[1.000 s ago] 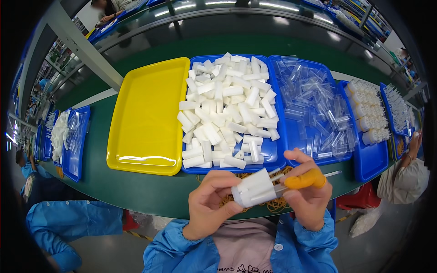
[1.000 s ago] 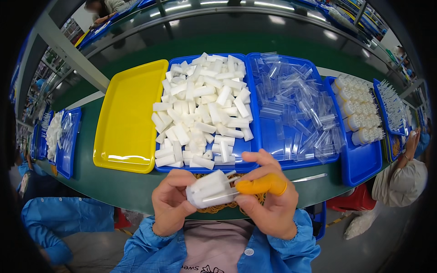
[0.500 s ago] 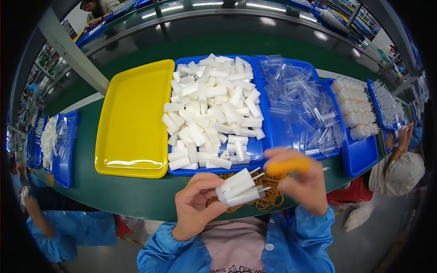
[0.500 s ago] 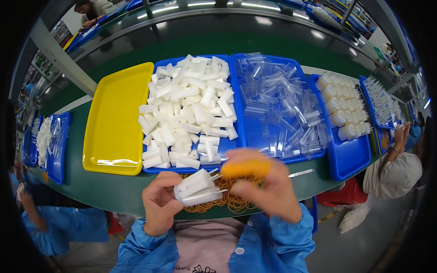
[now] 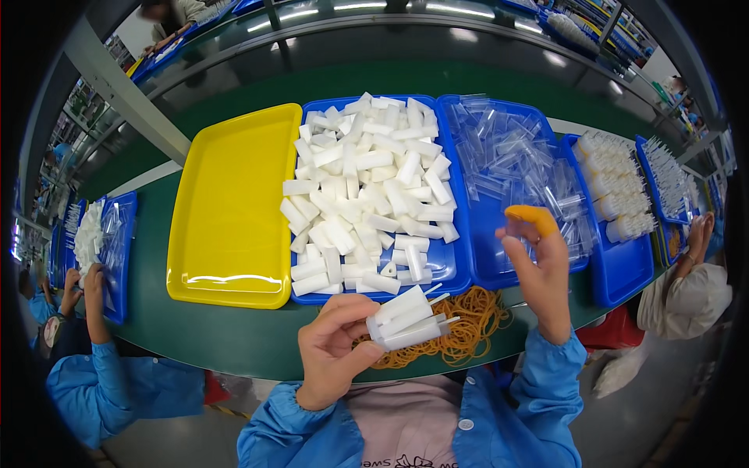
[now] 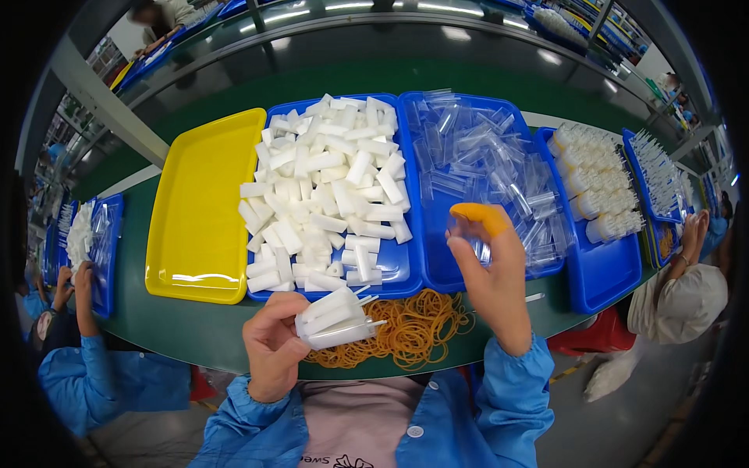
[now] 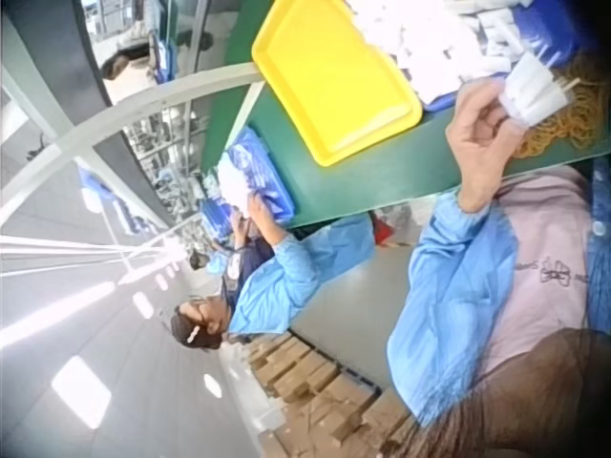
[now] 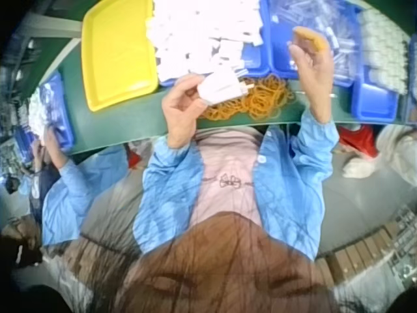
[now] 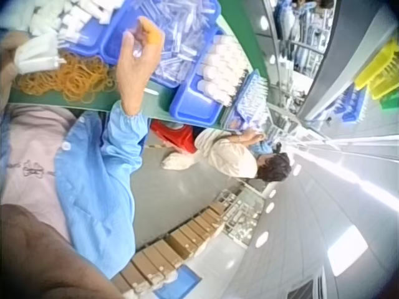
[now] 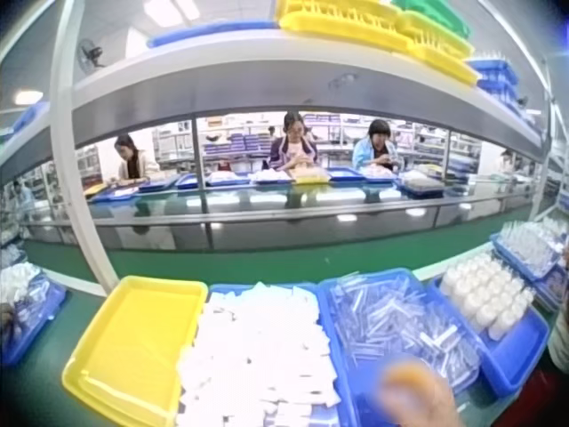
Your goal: The person assembles small white plastic components by inserting them into clear plastic sleeves. They then secure the bundles with yellow rubber bands and trim the excess band material using scissors. The finished units are placed into a blue tray on the assembly line.
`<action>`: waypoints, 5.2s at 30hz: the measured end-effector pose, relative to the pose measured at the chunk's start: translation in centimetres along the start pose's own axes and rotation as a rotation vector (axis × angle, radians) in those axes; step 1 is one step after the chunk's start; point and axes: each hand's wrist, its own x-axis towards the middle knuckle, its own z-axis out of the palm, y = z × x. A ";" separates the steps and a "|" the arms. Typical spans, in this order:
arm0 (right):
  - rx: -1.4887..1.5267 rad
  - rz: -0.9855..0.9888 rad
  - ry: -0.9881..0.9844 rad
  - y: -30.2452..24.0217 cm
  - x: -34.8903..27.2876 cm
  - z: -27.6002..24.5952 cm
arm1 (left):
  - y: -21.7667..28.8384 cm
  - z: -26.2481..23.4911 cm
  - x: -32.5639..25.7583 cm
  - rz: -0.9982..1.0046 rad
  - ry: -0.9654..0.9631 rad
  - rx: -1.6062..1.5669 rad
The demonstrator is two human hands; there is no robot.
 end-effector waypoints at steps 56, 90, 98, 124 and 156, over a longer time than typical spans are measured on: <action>0.560 -0.132 -0.170 -4.8 -5.8 0.8 | 2.7 2.7 -0.1 0.152 -0.242 0.579; 0.313 -0.358 -0.237 -7.0 -6.6 -0.3 | 3.3 3.3 -0.5 0.304 -0.241 0.691; 0.473 -0.036 -0.171 -6.5 -6.5 0.0 | 1.5 1.9 0.1 0.152 -0.174 0.476; 0.124 -0.247 -0.176 -4.8 -6.5 1.0 | 0.1 1.9 -0.4 -0.027 -0.112 -0.080; 0.344 0.026 -0.048 -2.7 -3.6 -0.1 | 0.5 2.0 -0.2 0.398 0.005 0.599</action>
